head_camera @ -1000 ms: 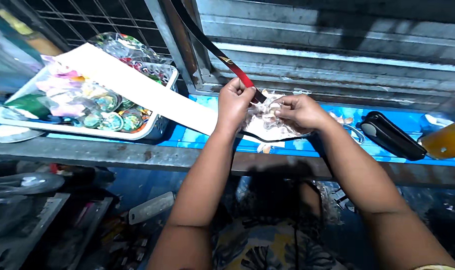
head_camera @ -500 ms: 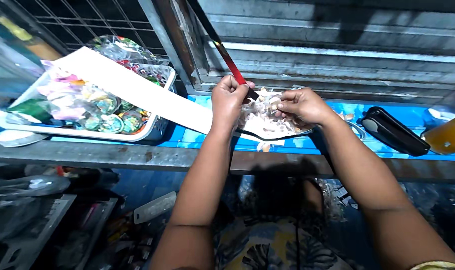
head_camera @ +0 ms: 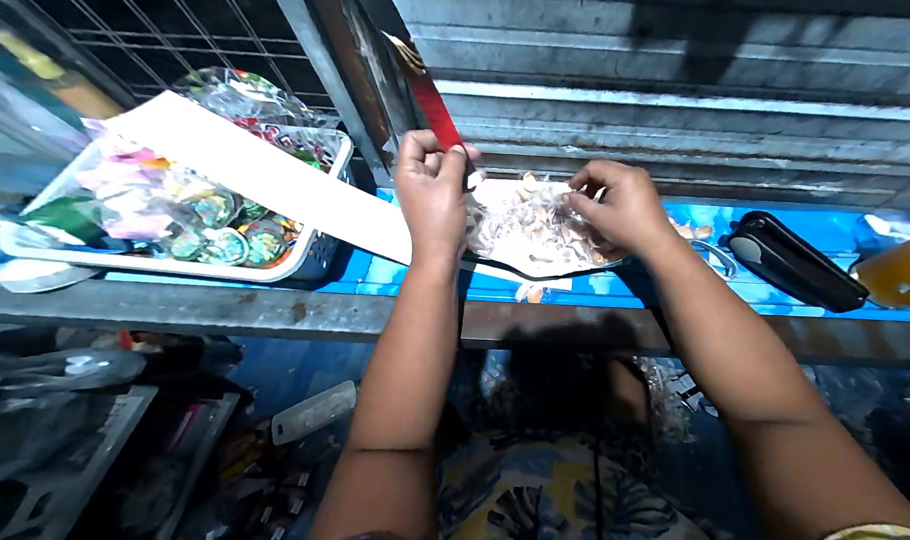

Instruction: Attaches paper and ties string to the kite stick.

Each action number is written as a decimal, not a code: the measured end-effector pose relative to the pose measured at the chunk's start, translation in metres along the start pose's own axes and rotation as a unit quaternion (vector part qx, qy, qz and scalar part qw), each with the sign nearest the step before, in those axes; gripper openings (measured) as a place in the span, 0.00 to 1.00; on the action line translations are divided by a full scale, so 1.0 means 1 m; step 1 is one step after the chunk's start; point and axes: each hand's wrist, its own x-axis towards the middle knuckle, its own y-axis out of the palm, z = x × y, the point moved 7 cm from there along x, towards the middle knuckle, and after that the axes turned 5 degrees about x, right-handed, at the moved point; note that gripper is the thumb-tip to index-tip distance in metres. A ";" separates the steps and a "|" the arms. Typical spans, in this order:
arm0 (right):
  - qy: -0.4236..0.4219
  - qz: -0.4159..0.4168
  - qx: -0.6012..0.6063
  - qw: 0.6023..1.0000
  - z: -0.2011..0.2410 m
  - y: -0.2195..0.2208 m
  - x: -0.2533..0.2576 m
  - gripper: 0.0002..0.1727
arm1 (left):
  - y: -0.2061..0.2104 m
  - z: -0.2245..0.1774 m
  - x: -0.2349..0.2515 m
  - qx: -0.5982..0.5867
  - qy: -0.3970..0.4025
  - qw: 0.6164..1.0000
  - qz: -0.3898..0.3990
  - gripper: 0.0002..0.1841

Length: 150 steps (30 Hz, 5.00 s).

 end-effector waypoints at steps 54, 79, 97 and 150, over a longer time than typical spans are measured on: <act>0.073 -0.094 0.401 0.908 -0.005 -0.009 -0.015 0.02 | 0.060 0.029 -0.036 0.035 -0.082 0.941 0.325 0.05; -0.023 -0.039 0.307 0.951 0.013 0.013 -0.020 0.12 | 0.060 0.026 -0.037 0.001 -0.116 0.959 0.259 0.04; 0.050 -0.036 0.400 0.915 0.009 0.007 -0.018 0.19 | 0.064 0.026 -0.042 0.061 -0.139 0.941 0.304 0.04; -0.082 -0.238 0.052 0.966 -0.014 -0.073 -0.033 0.11 | 0.060 0.035 -0.038 0.026 -0.183 0.941 0.285 0.07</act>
